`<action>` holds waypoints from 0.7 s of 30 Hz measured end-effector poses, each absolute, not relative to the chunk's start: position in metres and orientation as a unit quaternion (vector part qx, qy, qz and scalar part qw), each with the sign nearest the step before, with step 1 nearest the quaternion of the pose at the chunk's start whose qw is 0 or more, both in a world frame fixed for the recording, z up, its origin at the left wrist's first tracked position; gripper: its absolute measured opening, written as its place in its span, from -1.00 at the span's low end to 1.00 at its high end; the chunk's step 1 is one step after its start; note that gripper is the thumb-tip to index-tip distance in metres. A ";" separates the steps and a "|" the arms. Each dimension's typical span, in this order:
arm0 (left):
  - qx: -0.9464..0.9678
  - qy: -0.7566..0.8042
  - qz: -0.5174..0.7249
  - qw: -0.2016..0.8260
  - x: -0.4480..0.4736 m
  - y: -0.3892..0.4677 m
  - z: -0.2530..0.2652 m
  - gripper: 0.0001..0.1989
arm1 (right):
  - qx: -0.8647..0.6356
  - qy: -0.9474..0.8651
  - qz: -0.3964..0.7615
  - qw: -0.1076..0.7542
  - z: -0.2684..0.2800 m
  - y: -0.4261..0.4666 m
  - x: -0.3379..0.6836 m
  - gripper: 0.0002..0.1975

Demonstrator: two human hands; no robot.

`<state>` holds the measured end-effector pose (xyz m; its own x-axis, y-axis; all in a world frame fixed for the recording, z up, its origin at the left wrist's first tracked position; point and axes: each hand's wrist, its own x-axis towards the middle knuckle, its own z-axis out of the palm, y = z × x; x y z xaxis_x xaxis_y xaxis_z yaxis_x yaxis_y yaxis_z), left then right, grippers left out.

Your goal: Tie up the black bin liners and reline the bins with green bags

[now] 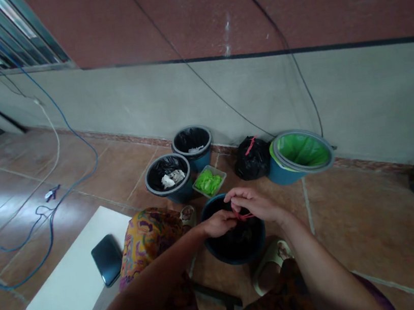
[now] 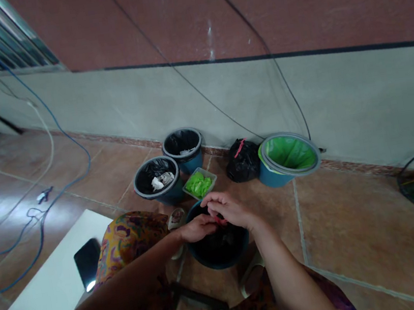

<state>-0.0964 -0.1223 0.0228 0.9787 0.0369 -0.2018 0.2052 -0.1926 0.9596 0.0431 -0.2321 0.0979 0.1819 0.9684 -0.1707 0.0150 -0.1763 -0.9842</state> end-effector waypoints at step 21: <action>0.683 0.195 -0.060 0.701 -0.099 -0.116 0.015 -0.43 | -0.741 -0.454 0.382 0.315 0.041 -0.236 0.041 -0.75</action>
